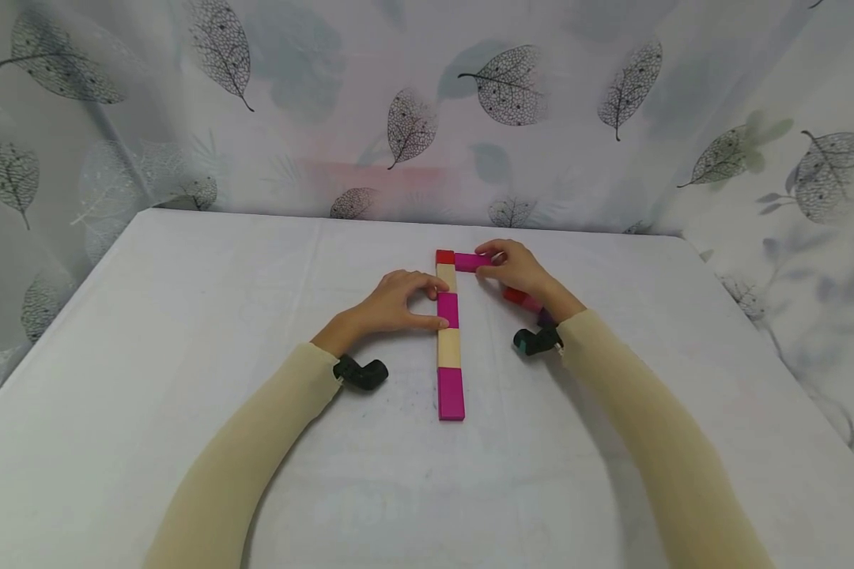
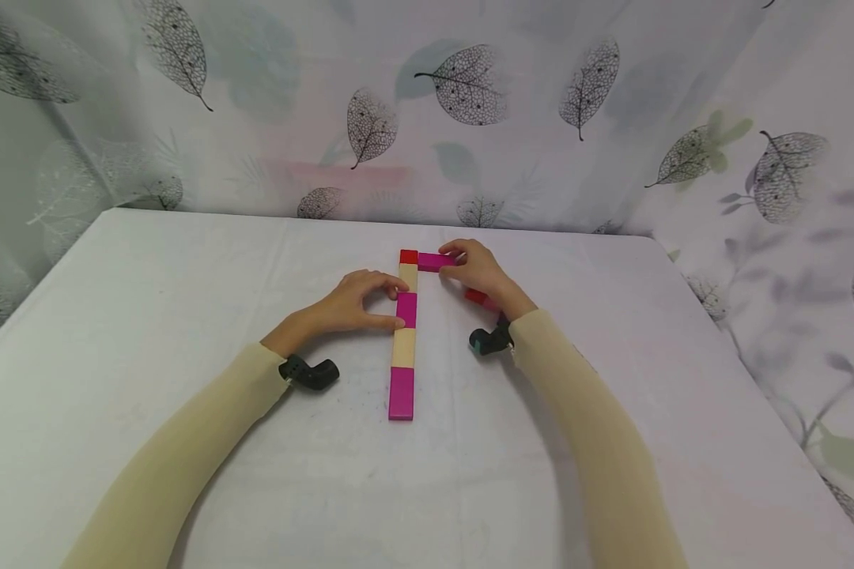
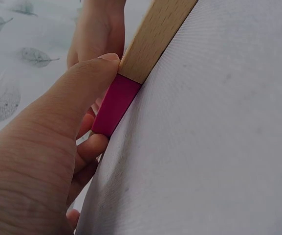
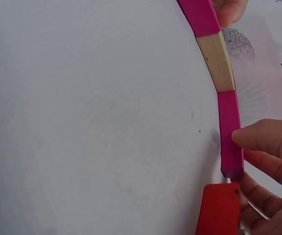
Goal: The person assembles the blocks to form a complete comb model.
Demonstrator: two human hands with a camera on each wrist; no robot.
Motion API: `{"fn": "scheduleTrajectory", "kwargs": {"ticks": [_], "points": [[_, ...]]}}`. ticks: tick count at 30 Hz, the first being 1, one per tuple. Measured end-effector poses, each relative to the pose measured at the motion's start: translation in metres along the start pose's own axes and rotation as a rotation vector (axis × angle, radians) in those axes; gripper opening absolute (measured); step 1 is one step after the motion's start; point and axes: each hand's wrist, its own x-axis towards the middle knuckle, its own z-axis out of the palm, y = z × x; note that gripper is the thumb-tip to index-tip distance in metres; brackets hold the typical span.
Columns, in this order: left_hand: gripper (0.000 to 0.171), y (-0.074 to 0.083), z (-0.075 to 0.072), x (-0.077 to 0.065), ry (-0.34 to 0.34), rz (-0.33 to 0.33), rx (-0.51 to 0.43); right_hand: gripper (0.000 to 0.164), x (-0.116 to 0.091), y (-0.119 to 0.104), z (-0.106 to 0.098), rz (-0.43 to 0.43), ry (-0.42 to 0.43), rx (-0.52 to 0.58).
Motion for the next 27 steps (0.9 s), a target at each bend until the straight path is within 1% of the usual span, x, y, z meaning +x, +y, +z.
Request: {"fn": "scheduleTrajectory", "kwargs": {"ticks": [7, 19, 27], "points": [[0.055, 0.0015, -0.0024, 0.0003, -0.002, 0.000, 0.008, 0.043, -0.0029, 0.0003, -0.0044, 0.016, -0.002, 0.013], [0.055, 0.0040, -0.0011, -0.0018, 0.004, 0.008, -0.005, 0.040, -0.0017, 0.0047, -0.0018, 0.013, 0.003, 0.013], [0.054, 0.0028, 0.0002, -0.0011, -0.002, -0.007, -0.001, 0.040, -0.0030, 0.0050, -0.0011, -0.009, 0.005, 0.033]]}}
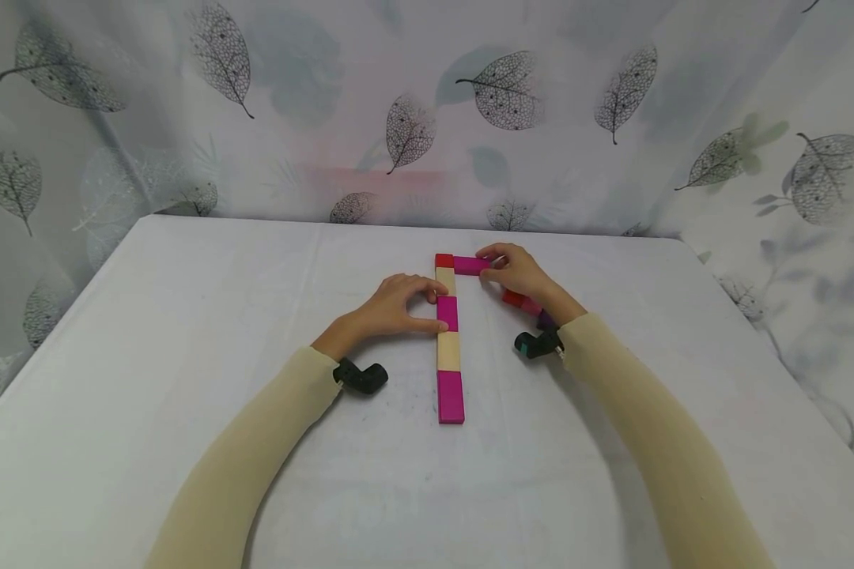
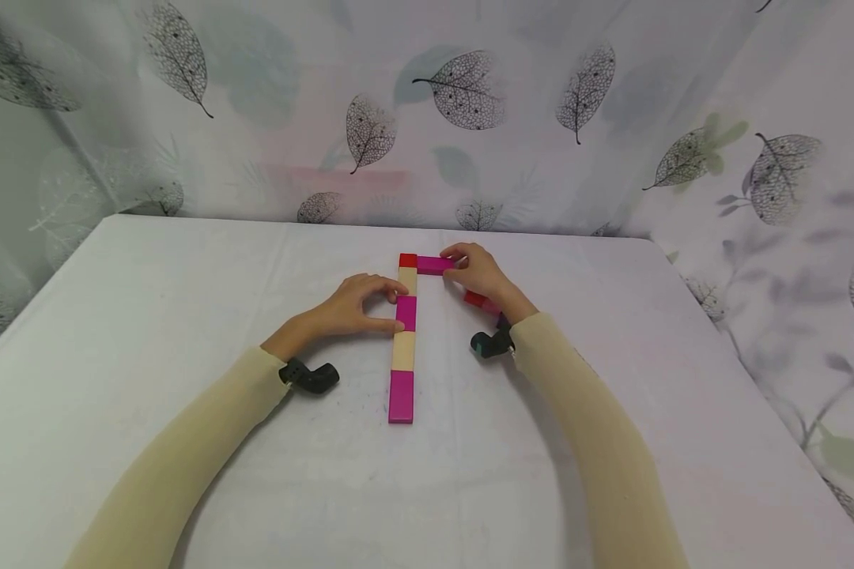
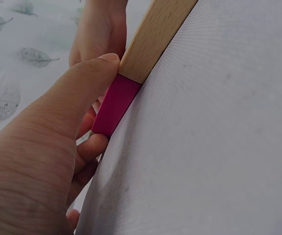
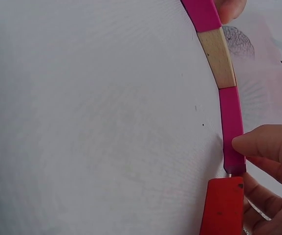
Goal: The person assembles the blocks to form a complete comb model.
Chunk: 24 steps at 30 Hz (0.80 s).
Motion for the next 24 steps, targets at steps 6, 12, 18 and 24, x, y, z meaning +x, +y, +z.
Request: {"fn": "scheduleTrajectory", "kwargs": {"ticks": [6, 12, 18, 24], "points": [[0.054, 0.0013, 0.0000, -0.0001, -0.003, -0.002, 0.002, 0.039, 0.0007, 0.0020, 0.0008, -0.014, 0.005, -0.001], [0.054, 0.0026, -0.0004, -0.0006, -0.006, -0.009, -0.002, 0.039, 0.0014, 0.0035, 0.0004, -0.004, 0.003, 0.005], [0.055, 0.0014, 0.0001, -0.0001, -0.003, -0.004, -0.001, 0.042, -0.0009, 0.0007, -0.0014, 0.008, -0.007, 0.023], [0.055, -0.0006, 0.0003, 0.0003, 0.001, 0.002, 0.007, 0.046, -0.0020, -0.0007, -0.0031, 0.018, -0.011, 0.027]]}}
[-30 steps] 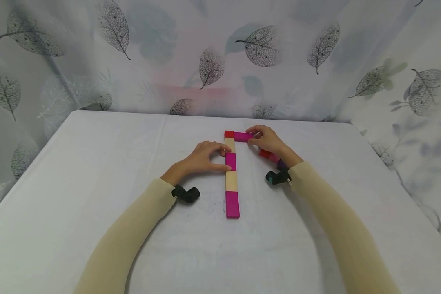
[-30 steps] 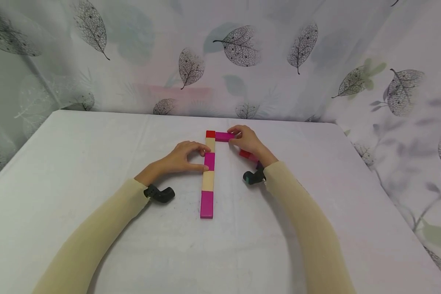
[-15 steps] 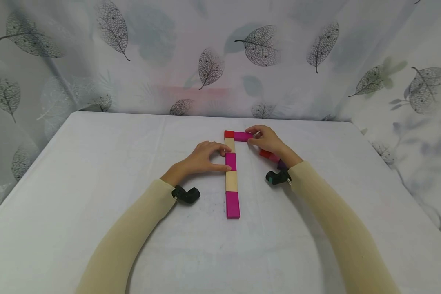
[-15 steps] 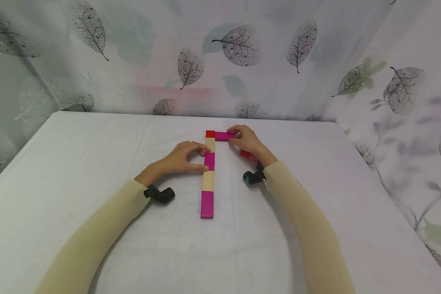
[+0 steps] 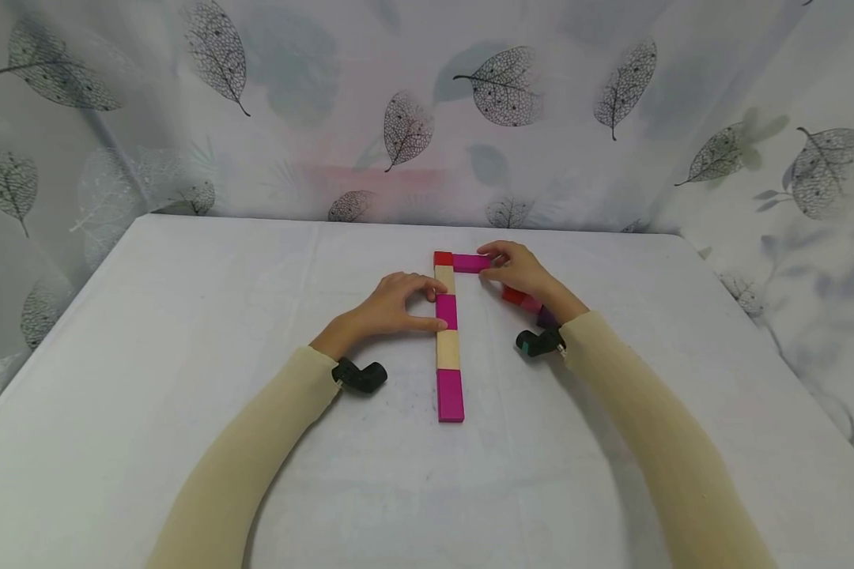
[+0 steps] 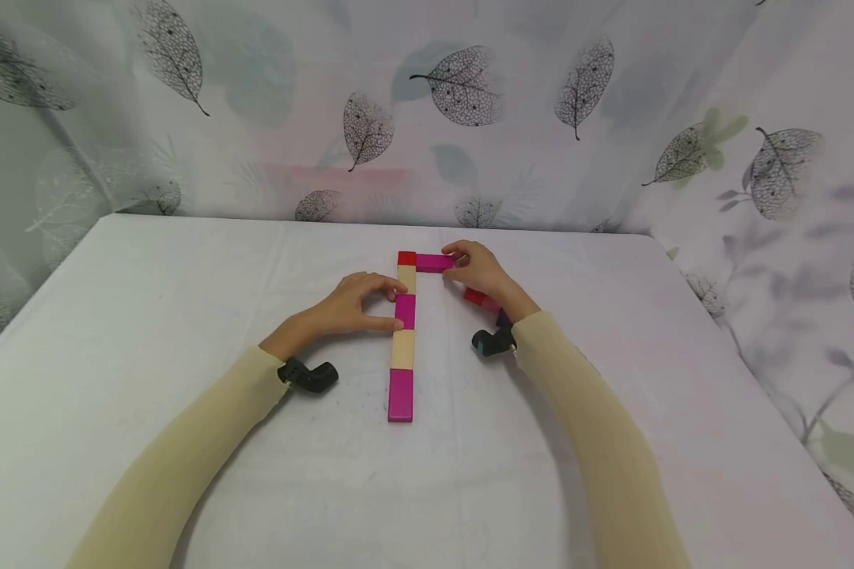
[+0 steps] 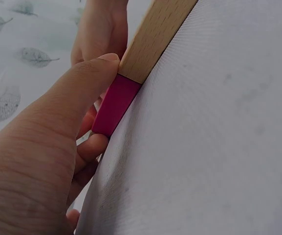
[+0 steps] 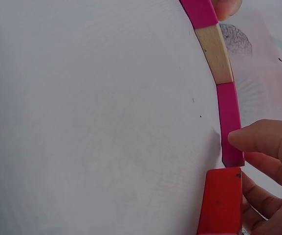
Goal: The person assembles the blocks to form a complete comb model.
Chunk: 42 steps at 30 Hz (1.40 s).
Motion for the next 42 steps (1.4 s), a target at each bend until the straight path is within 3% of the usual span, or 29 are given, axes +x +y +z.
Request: {"fn": "scheduleTrajectory", "kwargs": {"ticks": [16, 42], "points": [[0.055, 0.000, -0.001, -0.001, 0.008, 0.002, -0.010, 0.045, -0.007, 0.004, -0.010, 0.057, -0.011, 0.002], [0.054, 0.001, 0.000, 0.000, 0.002, -0.007, -0.014, 0.041, -0.020, 0.019, -0.025, 0.055, -0.111, -0.024]]}}
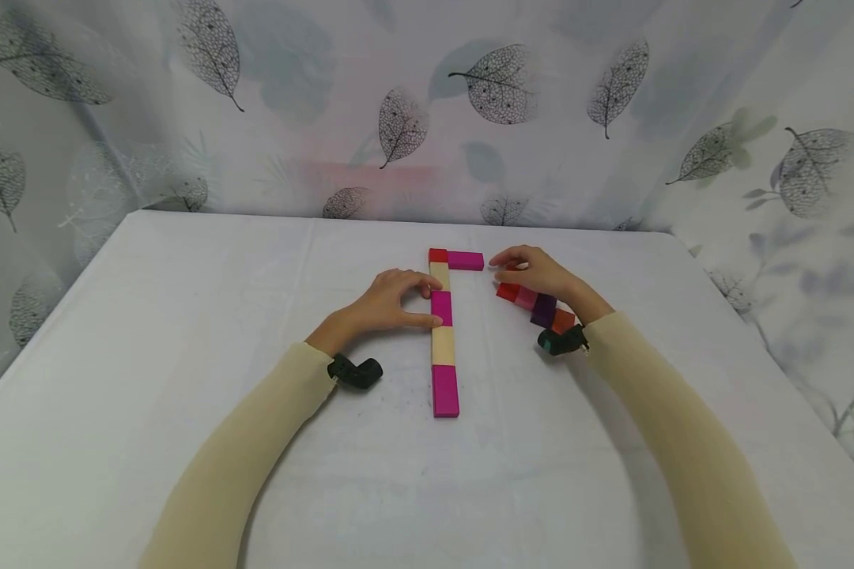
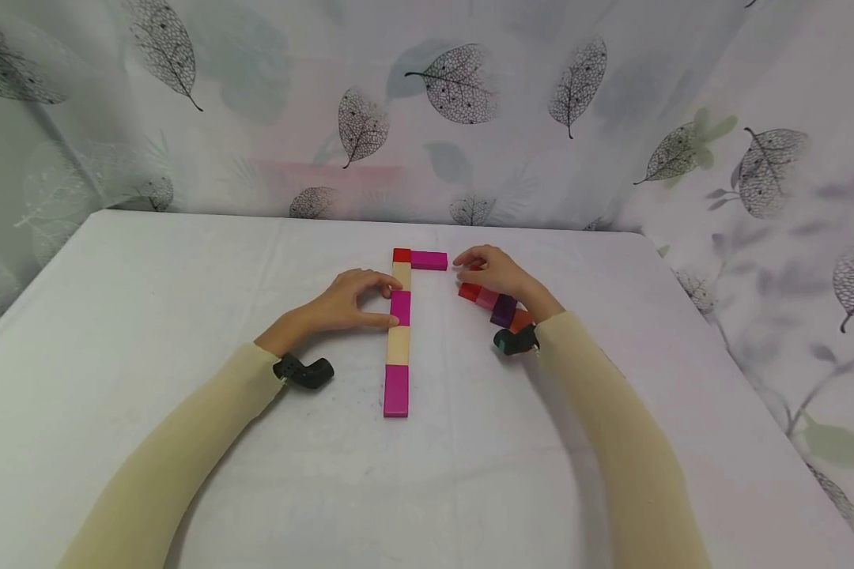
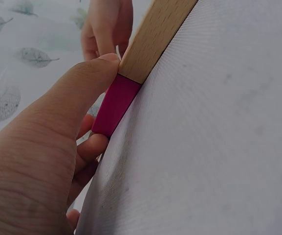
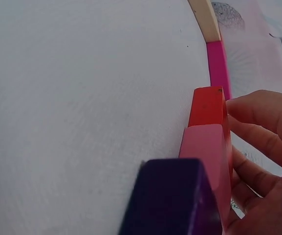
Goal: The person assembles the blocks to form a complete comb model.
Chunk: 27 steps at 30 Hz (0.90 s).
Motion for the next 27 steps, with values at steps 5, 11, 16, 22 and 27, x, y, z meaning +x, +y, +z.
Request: {"fn": "scheduleTrajectory", "kwargs": {"ticks": [5, 11, 16, 22, 27], "points": [[0.055, 0.000, 0.000, 0.000, -0.001, 0.010, -0.005, 0.042, -0.005, 0.000, -0.001, -0.006, -0.010, -0.011], [0.055, -0.001, 0.000, -0.001, 0.003, 0.013, -0.010, 0.041, -0.008, 0.006, -0.003, -0.036, -0.039, -0.012], [0.054, -0.002, 0.000, 0.000, 0.006, 0.013, -0.007, 0.044, -0.009, 0.010, -0.005, -0.059, -0.060, -0.018], [0.054, -0.002, 0.000, 0.000, 0.007, 0.010, -0.006, 0.047, -0.011, 0.013, -0.005, -0.062, -0.053, -0.023], [0.054, -0.001, -0.001, 0.000, 0.002, 0.008, -0.007, 0.050, -0.015, 0.013, -0.006, -0.065, -0.074, -0.028]]}}
